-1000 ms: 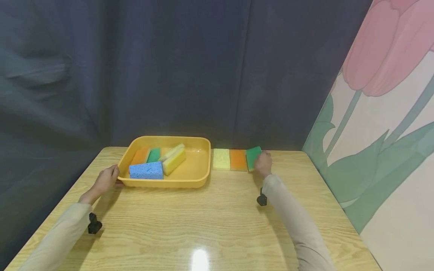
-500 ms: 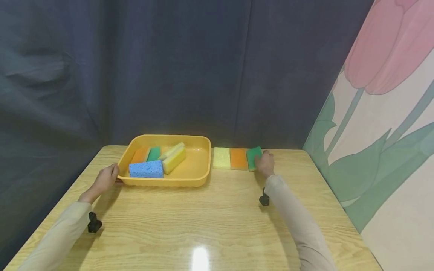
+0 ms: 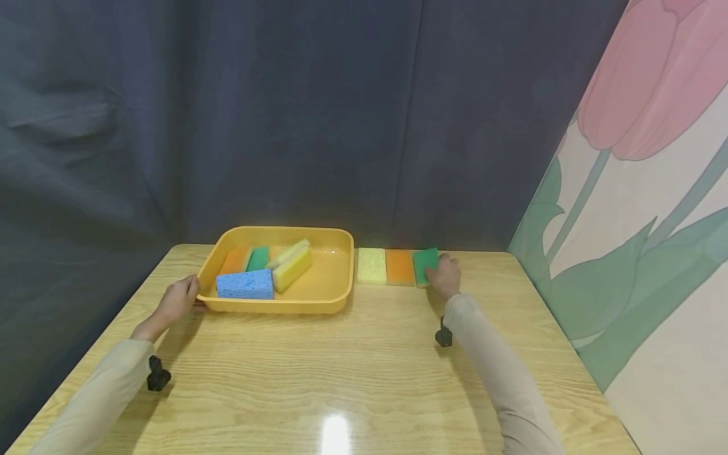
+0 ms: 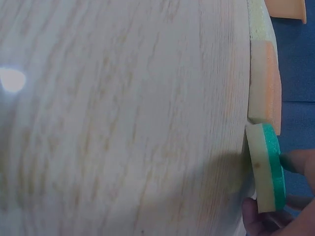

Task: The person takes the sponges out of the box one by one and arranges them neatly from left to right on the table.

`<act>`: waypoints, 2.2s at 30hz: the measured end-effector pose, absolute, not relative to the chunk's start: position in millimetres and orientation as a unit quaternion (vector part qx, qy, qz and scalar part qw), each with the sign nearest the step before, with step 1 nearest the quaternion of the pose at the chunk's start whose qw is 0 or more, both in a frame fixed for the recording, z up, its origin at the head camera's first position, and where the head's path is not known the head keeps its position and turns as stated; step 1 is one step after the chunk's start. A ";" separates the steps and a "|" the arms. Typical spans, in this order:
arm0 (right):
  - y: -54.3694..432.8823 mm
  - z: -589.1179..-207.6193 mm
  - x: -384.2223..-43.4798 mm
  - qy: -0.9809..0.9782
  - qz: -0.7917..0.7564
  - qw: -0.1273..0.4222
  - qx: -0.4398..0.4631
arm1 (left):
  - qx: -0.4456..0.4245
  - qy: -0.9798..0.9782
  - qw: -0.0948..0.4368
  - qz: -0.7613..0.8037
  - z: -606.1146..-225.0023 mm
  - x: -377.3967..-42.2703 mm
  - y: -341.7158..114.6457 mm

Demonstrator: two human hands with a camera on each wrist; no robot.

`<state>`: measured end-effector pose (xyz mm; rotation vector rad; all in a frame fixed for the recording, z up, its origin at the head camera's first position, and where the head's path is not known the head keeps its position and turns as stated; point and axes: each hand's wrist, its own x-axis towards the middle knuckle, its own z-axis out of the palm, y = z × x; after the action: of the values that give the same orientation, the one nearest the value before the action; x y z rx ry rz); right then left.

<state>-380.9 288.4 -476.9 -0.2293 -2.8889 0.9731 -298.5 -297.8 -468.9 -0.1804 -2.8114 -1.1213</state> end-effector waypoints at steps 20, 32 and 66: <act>287.5 -477.6 -379.0 -0.957 0.281 0.026 -0.062 | -0.055 -0.924 0.045 -0.376 -468.5 -298.1 -297.5; 291.2 -480.7 -379.0 -0.957 0.281 0.028 -0.064 | -0.055 -0.920 0.041 -0.386 -469.1 -298.4 -296.9; 267.5 -478.4 -376.9 -0.895 0.325 0.304 0.032 | -0.063 -0.930 0.074 -0.355 -469.3 -298.3 -297.7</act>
<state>-376.9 267.5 -478.4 0.0861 -2.3701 0.8605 -298.3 -297.7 -469.3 -0.1882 -2.7906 -1.0663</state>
